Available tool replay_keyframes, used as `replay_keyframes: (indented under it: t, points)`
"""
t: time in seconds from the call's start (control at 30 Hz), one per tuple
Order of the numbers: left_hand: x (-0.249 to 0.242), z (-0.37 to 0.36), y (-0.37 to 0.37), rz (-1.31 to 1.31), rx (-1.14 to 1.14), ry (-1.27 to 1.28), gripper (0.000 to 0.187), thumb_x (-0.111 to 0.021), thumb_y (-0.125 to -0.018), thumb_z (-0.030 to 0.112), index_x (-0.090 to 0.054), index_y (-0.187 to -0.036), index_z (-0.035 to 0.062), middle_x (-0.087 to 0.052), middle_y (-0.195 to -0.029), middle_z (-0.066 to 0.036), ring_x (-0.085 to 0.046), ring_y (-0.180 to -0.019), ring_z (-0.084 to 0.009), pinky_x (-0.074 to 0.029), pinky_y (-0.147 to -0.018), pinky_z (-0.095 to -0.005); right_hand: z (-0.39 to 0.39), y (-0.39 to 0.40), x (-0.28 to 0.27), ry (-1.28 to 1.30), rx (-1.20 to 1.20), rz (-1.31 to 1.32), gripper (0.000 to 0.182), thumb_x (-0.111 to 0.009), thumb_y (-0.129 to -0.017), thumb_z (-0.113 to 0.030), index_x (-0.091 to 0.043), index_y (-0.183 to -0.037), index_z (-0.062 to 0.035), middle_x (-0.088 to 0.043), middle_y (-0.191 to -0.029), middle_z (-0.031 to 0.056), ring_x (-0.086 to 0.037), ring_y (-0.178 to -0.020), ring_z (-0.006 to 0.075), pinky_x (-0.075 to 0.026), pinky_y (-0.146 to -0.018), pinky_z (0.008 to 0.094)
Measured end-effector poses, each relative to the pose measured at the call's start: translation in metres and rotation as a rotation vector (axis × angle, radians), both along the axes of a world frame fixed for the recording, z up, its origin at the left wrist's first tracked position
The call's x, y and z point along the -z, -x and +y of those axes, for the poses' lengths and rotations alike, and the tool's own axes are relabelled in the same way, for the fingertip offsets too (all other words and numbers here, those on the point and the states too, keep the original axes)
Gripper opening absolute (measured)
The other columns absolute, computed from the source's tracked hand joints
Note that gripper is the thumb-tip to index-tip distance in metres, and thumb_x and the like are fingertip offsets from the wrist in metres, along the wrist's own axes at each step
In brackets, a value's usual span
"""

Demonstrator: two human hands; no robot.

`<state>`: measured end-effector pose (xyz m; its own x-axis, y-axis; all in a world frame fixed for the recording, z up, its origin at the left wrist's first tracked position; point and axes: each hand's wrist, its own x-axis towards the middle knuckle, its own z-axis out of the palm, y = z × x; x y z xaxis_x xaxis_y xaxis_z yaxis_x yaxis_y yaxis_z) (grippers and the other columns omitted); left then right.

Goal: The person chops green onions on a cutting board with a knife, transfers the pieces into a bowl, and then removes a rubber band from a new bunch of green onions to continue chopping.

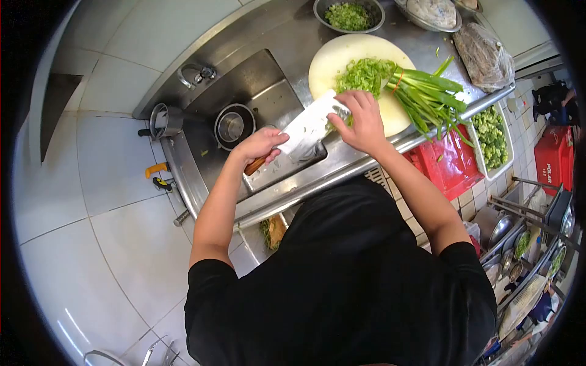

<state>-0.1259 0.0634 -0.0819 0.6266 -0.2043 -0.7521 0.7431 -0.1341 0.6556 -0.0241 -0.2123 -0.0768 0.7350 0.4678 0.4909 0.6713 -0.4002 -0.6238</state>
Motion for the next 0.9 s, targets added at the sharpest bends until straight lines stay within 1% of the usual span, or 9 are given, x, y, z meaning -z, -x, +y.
replay_keyframes:
  t: [0.03, 0.13, 0.23, 0.37, 0.53, 0.63, 0.67, 0.77, 0.9]
  points:
    - [-0.013, -0.013, -0.013, -0.050, -0.044, -0.053, 0.026, -0.055, -0.103, 0.030, -0.061, -0.089, 0.0081, -0.051, -0.059, 0.001, -0.046, -0.043, -0.0078, -0.037, -0.039, -0.0254, 0.005, -0.012, -0.009, 0.000, 0.044, -0.181, 0.024, -0.068, -0.087, -0.020, -0.062, -0.105, -0.0055, -0.063, -0.108, 0.0147, -0.058, -0.103, 0.0344, -0.044, -0.089, 0.0463]
    - [-0.028, -0.045, -0.048, -0.138, -0.185, -0.036, 0.024, -0.055, -0.103, 0.026, -0.062, -0.092, 0.0063, -0.052, -0.062, 0.002, -0.046, -0.045, -0.0085, -0.037, -0.040, -0.0267, 0.017, -0.052, 0.018, 0.159, 0.057, -0.176, 0.031, -0.066, -0.084, -0.024, -0.062, -0.109, -0.0062, -0.059, -0.115, 0.0141, -0.052, -0.115, 0.0356, -0.040, -0.097, 0.0473]
    - [-0.026, -0.049, -0.075, -0.300, -0.087, -0.327, 0.023, -0.055, -0.102, 0.025, -0.062, -0.093, 0.0051, -0.051, -0.063, 0.002, -0.046, -0.046, -0.0092, -0.038, -0.042, -0.0280, 0.010, -0.093, 0.048, 0.466, 0.300, -0.024, 0.029, -0.062, -0.082, -0.019, -0.063, -0.108, -0.0064, -0.059, -0.109, 0.0130, -0.054, -0.113, 0.0344, -0.040, -0.098, 0.0462]
    - [-0.045, -0.037, -0.081, -0.313, -0.154, -0.417, 0.024, -0.055, -0.102, 0.025, -0.064, -0.095, 0.0043, -0.050, -0.062, 0.002, -0.046, -0.047, -0.0096, -0.039, -0.043, -0.0283, -0.028, -0.128, 0.025, 0.393, 0.394, -0.129, 0.032, -0.057, -0.081, -0.015, -0.063, -0.111, -0.0066, -0.061, -0.110, 0.0151, -0.056, -0.110, 0.0353, -0.042, -0.097, 0.0475]
    - [-0.006, -0.030, -0.085, -0.306, -0.288, -0.329, 0.021, -0.057, -0.101, 0.026, -0.062, -0.095, 0.0065, -0.047, -0.057, 0.002, -0.044, -0.044, -0.0099, -0.037, -0.041, -0.0293, -0.059, -0.251, 0.037, 0.580, 0.262, 0.499, 0.052, -0.046, -0.093, -0.033, -0.056, -0.131, 0.0008, -0.054, -0.137, 0.0257, -0.050, -0.127, 0.0426, -0.038, -0.109, 0.0494]
    - [0.019, -0.037, -0.082, -0.315, -0.316, -0.430, 0.025, -0.056, -0.101, 0.027, -0.064, -0.094, 0.0048, -0.050, -0.058, -0.001, -0.048, -0.045, -0.0127, -0.039, -0.042, -0.0322, -0.058, -0.300, 0.082, 0.707, 0.200, 0.527, 0.062, -0.041, -0.099, -0.044, -0.054, -0.134, 0.0060, -0.052, -0.139, 0.0287, -0.048, -0.132, 0.0421, -0.036, -0.112, 0.0421]
    - [0.018, -0.041, -0.078, -0.327, -0.318, -0.473, 0.026, -0.056, -0.101, 0.028, -0.064, -0.094, 0.0041, -0.052, -0.059, -0.002, -0.049, -0.046, -0.0135, -0.040, -0.043, -0.0330, -0.057, -0.305, 0.088, 0.645, 0.124, 0.576, 0.073, -0.038, -0.098, -0.051, -0.043, -0.145, 0.0047, -0.039, -0.152, 0.0277, -0.037, -0.141, 0.0415, -0.028, -0.118, 0.0446]
    - [0.017, -0.048, -0.058, -0.353, -0.330, -0.577, 0.027, -0.057, -0.100, 0.028, -0.067, -0.095, 0.0033, -0.057, -0.061, -0.005, -0.053, -0.048, -0.0148, -0.042, -0.046, -0.0352, -0.042, -0.304, 0.100, 0.435, 0.144, 0.679, 0.074, -0.035, -0.098, -0.056, -0.044, -0.146, -0.0009, -0.034, -0.155, 0.0260, -0.034, -0.143, 0.0404, -0.025, -0.120, 0.0443]
    - [0.013, -0.048, -0.029, -0.338, -0.336, -0.562, 0.026, -0.057, -0.101, 0.024, -0.059, -0.084, 0.0047, -0.048, -0.059, 0.002, -0.045, -0.048, -0.0096, -0.037, -0.043, -0.0286, -0.023, -0.296, 0.094, 0.657, 0.281, 0.721, 0.069, -0.028, -0.100, -0.059, -0.046, -0.148, -0.0139, -0.030, -0.160, 0.0168, -0.029, -0.147, 0.0379, -0.023, -0.117, 0.0595]
